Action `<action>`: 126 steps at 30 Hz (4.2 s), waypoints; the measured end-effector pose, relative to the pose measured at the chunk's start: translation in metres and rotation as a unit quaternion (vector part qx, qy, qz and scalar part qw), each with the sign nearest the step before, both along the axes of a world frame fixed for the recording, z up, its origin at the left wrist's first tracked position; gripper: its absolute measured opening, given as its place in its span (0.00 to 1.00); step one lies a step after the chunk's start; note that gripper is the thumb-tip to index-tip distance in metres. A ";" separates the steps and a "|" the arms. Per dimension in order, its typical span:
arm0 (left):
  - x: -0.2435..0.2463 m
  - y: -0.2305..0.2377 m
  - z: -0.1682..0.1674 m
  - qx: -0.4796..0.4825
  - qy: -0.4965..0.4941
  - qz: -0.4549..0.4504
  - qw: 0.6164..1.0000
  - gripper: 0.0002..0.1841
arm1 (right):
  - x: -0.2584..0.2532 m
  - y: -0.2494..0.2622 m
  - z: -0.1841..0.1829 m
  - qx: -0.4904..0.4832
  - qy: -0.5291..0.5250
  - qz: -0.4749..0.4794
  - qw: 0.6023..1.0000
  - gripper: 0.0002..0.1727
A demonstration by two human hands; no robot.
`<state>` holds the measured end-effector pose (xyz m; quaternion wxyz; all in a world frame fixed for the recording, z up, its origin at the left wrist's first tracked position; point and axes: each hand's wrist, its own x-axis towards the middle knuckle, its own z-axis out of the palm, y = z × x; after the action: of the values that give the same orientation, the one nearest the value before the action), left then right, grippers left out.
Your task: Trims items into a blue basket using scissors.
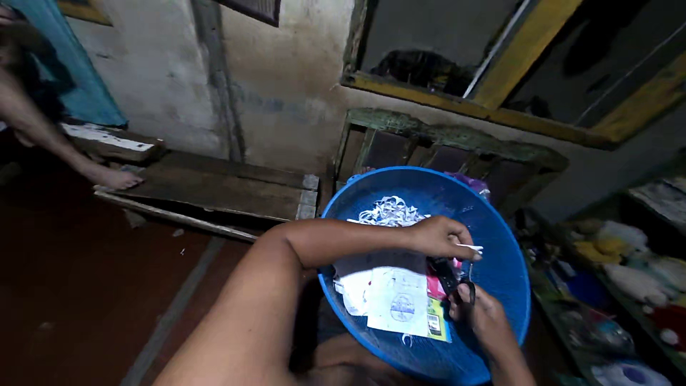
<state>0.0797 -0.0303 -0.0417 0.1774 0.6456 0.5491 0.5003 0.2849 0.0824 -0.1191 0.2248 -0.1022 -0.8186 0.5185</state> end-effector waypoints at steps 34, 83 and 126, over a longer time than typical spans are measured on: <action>0.007 -0.005 0.017 -0.116 -0.180 -0.022 0.977 0.12 | 0.009 0.006 0.000 0.001 0.006 0.069 0.998 0.21; -0.007 -0.013 0.022 -0.155 -0.070 -0.023 0.985 0.11 | 0.003 -0.005 0.009 0.026 0.000 -0.006 1.000 0.14; 0.001 -0.012 0.010 -0.143 -0.178 -0.037 0.973 0.09 | 0.005 0.004 0.002 -0.013 0.002 0.069 0.998 0.19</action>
<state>0.0807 -0.0425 -0.0321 0.3808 0.5339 0.5503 0.5169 0.2895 0.0866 -0.1168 0.1885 -0.0478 -0.8165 0.5436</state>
